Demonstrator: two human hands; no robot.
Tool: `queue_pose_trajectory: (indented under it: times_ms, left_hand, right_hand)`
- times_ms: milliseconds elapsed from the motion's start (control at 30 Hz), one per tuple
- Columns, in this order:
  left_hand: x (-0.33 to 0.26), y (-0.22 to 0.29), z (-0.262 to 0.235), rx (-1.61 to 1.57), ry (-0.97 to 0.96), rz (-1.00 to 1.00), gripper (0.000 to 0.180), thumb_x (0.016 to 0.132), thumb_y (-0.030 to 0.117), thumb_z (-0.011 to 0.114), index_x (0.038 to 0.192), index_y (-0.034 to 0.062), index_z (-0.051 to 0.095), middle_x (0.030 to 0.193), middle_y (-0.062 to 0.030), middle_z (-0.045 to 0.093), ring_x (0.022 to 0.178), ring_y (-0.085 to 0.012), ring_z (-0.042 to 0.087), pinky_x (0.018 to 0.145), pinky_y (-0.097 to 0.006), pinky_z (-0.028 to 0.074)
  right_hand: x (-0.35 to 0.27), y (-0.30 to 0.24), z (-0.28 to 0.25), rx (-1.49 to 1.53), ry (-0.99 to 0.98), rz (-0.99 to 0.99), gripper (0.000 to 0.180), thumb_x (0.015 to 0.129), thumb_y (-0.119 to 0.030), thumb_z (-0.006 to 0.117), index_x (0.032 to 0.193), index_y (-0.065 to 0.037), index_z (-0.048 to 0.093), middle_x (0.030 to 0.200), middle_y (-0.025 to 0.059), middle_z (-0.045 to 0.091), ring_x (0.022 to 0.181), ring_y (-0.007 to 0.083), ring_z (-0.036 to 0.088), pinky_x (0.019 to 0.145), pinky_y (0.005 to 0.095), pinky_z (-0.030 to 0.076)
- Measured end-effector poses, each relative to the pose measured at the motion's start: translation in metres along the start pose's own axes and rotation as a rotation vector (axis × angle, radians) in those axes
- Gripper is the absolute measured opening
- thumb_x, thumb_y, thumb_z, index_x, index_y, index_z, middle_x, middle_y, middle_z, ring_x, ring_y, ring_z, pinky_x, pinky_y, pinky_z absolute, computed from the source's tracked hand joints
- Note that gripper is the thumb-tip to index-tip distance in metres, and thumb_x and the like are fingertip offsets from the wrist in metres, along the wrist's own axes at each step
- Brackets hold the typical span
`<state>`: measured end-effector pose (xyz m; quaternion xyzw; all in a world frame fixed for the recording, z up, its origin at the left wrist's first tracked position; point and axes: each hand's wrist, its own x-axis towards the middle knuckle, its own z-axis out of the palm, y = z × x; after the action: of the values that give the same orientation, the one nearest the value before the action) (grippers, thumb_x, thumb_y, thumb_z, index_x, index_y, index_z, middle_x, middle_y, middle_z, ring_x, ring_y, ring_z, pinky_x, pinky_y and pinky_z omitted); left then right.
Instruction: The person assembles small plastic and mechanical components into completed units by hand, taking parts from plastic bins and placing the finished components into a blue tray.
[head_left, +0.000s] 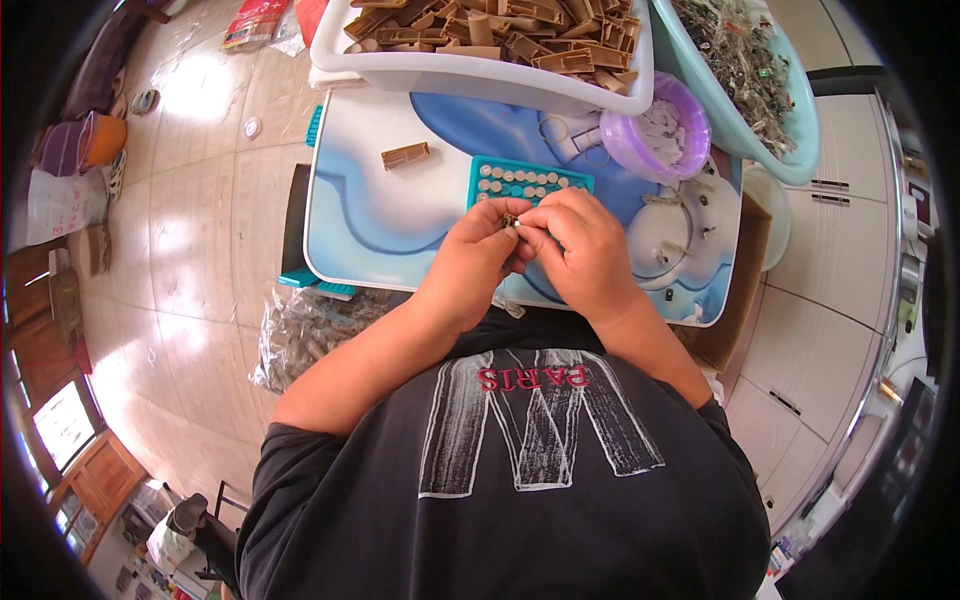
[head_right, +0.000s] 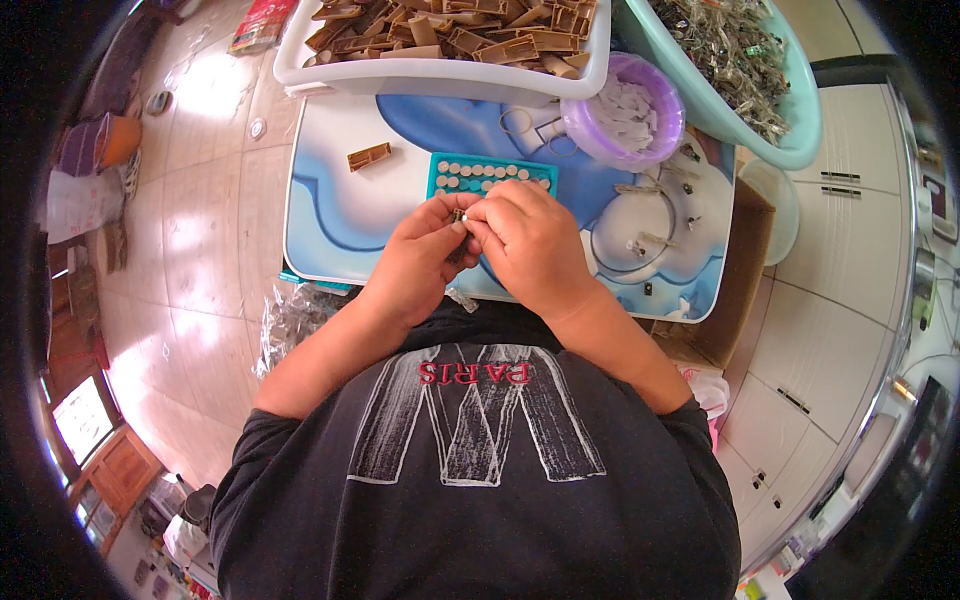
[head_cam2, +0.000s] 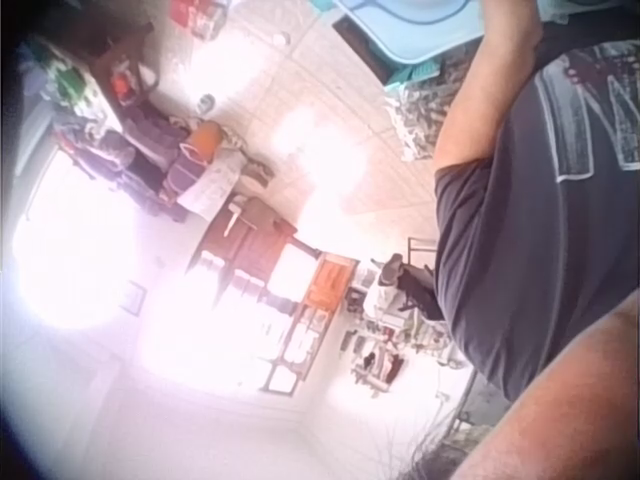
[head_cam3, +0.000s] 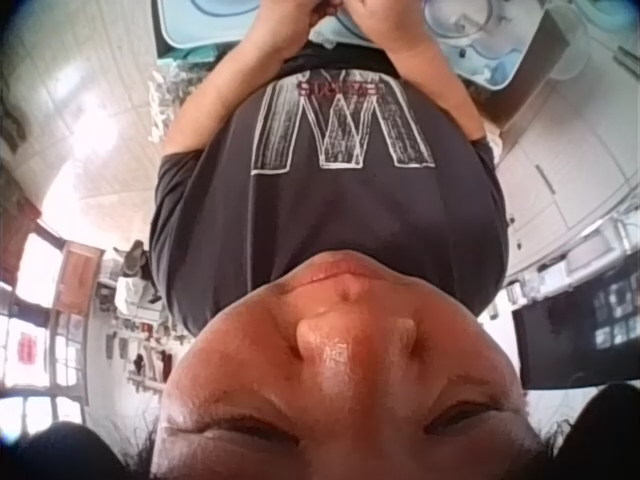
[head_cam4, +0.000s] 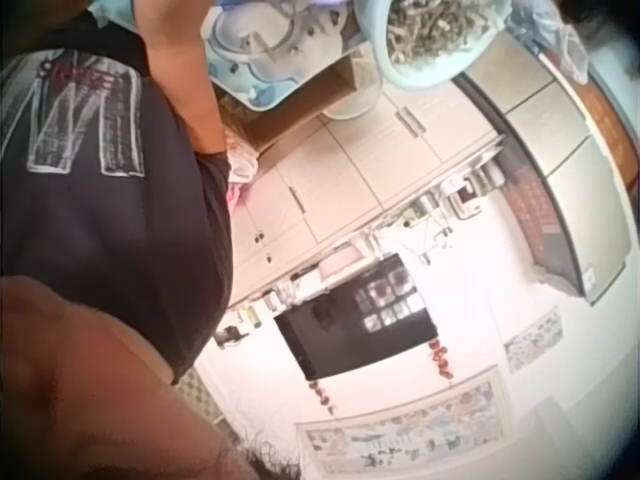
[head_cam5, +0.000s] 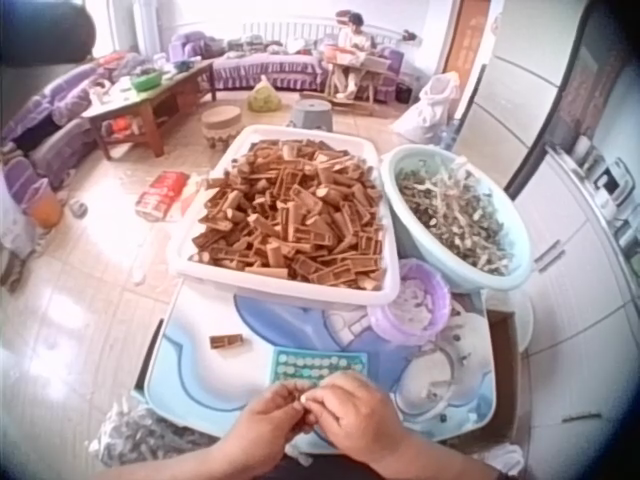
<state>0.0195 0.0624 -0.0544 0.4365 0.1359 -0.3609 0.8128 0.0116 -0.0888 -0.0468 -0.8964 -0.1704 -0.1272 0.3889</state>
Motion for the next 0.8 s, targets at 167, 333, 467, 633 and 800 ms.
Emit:
queue_pose_trajectory:
  times_ms: [167,333,467,633,800]
  left_hand:
    - [0.001,-0.003,0.001,0.043,0.028,0.011,0.026,0.094,0.005,0.041,0.118,-0.0026,0.045,0.088,-0.0039,0.053,0.078,-0.0096,0.051,0.070,-0.022,0.043]
    - [-0.002,-0.001,0.005,0.066,0.043,0.031,0.026,0.095,0.005,0.040,0.119,-0.0028,0.045,0.085,-0.0041,0.053,0.075,-0.0104,0.049,0.068,-0.023,0.043]
    - [0.000,-0.003,0.003,0.070,0.032,0.053,0.025,0.096,0.007,0.039,0.118,-0.0027,0.045,0.084,-0.0039,0.052,0.074,-0.0107,0.048,0.067,-0.024,0.043]
    - [0.004,-0.004,-0.003,-0.029,0.053,0.001,0.025,0.096,0.011,0.042,0.117,-0.0004,0.047,0.081,-0.0024,0.051,0.071,-0.0098,0.048,0.063,-0.023,0.042]
    - [0.005,0.002,-0.001,-0.076,0.091,-0.023,0.022,0.095,0.015,0.046,0.112,0.0021,0.050,0.078,-0.0008,0.050,0.066,-0.0081,0.046,0.059,-0.022,0.040]
  right_hand:
    - [0.000,-0.003,-0.001,-0.104,-0.036,-0.091,0.013,0.067,-0.004,0.065,0.079,-0.005,0.058,0.077,0.0067,0.055,0.073,0.0258,0.056,0.062,0.0363,0.047]
    - [0.001,-0.005,-0.002,-0.203,-0.044,-0.147,0.015,0.064,-0.004,0.063,0.079,-0.005,0.059,0.076,0.0059,0.053,0.072,0.0239,0.055,0.062,0.0344,0.048]
    - [0.000,-0.006,-0.002,-0.277,-0.066,-0.176,0.017,0.064,-0.005,0.062,0.081,-0.005,0.060,0.077,0.0048,0.053,0.074,0.0230,0.055,0.062,0.0343,0.048]
    - [-0.002,-0.007,-0.001,-0.250,-0.077,-0.134,0.021,0.067,-0.005,0.062,0.088,-0.003,0.062,0.080,0.0052,0.053,0.076,0.0233,0.056,0.065,0.0345,0.048]
    - [-0.003,-0.010,-0.001,-0.111,-0.046,-0.077,0.025,0.072,-0.005,0.062,0.097,-0.003,0.063,0.085,0.0063,0.054,0.079,0.0248,0.056,0.069,0.0352,0.047]
